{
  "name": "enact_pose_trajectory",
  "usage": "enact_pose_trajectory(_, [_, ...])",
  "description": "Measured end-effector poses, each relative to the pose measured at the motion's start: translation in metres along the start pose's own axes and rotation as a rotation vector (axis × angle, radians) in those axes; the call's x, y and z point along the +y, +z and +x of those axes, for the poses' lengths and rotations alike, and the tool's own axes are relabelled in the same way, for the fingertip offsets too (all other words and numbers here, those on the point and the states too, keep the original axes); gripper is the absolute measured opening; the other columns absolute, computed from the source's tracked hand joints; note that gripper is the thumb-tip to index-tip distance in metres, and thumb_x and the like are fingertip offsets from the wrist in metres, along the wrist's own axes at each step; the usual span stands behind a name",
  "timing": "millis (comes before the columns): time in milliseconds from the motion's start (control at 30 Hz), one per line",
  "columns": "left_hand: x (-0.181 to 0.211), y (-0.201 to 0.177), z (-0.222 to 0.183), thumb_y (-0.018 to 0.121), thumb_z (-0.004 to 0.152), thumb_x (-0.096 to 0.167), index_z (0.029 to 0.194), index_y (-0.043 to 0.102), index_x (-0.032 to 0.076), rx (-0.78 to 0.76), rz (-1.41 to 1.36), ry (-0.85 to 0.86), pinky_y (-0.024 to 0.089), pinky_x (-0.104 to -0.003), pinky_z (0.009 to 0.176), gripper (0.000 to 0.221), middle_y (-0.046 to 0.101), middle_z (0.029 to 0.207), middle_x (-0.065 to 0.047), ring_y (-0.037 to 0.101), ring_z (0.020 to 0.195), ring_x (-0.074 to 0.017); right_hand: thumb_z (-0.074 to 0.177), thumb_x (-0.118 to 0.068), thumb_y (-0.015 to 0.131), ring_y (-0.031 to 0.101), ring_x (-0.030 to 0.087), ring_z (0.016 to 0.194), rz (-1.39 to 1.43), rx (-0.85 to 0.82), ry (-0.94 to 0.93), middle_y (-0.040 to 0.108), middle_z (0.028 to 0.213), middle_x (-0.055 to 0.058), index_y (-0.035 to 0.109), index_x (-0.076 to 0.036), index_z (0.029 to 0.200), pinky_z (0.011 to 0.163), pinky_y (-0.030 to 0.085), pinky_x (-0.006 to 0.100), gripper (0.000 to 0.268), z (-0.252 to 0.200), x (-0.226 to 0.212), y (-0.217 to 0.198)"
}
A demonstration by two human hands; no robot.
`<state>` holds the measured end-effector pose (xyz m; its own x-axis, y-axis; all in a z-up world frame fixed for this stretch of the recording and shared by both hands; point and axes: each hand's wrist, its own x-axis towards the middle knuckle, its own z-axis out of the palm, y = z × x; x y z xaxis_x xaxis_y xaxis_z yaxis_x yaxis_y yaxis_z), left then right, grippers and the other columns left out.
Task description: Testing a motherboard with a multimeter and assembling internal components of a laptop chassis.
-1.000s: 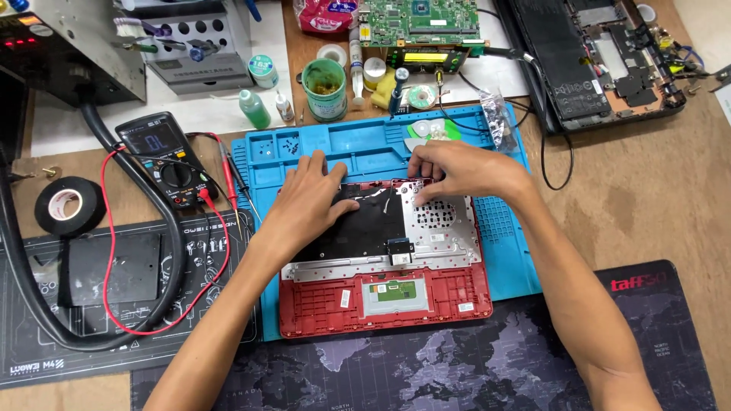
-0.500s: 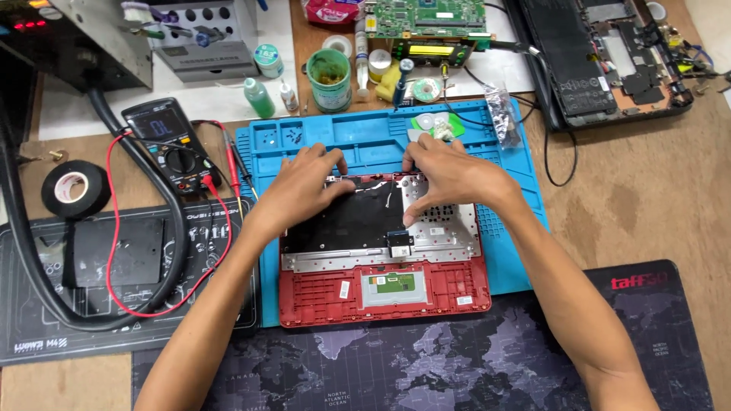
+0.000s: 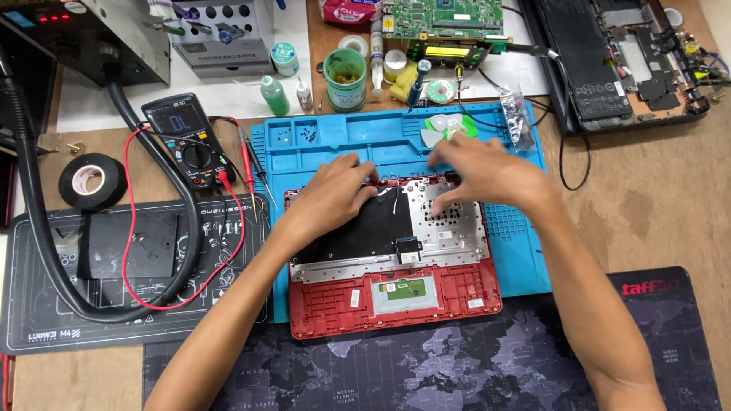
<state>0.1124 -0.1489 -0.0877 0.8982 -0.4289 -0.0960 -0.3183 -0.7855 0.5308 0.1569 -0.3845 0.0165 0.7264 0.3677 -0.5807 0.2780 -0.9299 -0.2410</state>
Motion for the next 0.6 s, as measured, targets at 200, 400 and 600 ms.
enact_pose_trajectory(200, [-0.005, 0.014, 0.002, 0.056, 0.102, 0.022, 0.108, 0.064, 0.013, 0.067, -0.040, -0.049, 0.049, -0.049, 0.087, 0.014, 0.056, 0.090, -0.008, 0.062, 0.096, -0.0316, 0.077, -0.045, 0.089, 0.067, 0.043, 0.113, 0.056, 0.056, 0.033, 0.066, 0.117, 0.024, 0.062, -0.006, 0.126, 0.095, 0.054, 0.054, 0.069, 0.009, 0.038, 0.014])
enact_pose_trajectory(400, [0.000, 0.018, 0.001, 0.048, 0.106, 0.025, 0.103, 0.058, 0.007, 0.084, -0.056, -0.094, 0.049, -0.051, 0.084, 0.020, 0.055, 0.085, -0.013, 0.063, 0.092, -0.0379, 0.074, -0.037, 0.093, 0.068, 0.044, 0.113, 0.203, 0.076, -0.025, 0.066, 0.116, 0.028, 0.067, -0.001, 0.121, 0.094, 0.056, 0.053, 0.065, 0.011, 0.028, 0.007])
enact_pose_trajectory(600, [0.003, 0.012, -0.003, 0.044, 0.107, 0.026, 0.100, 0.059, 0.003, 0.044, -0.066, -0.132, 0.052, -0.055, 0.086, 0.029, 0.061, 0.084, -0.017, 0.068, 0.090, -0.0418, 0.071, -0.041, 0.095, 0.066, 0.044, 0.114, 0.211, 0.025, -0.081, 0.065, 0.115, 0.026, 0.071, -0.006, 0.118, 0.097, 0.053, 0.055, 0.064, 0.017, 0.036, 0.010])
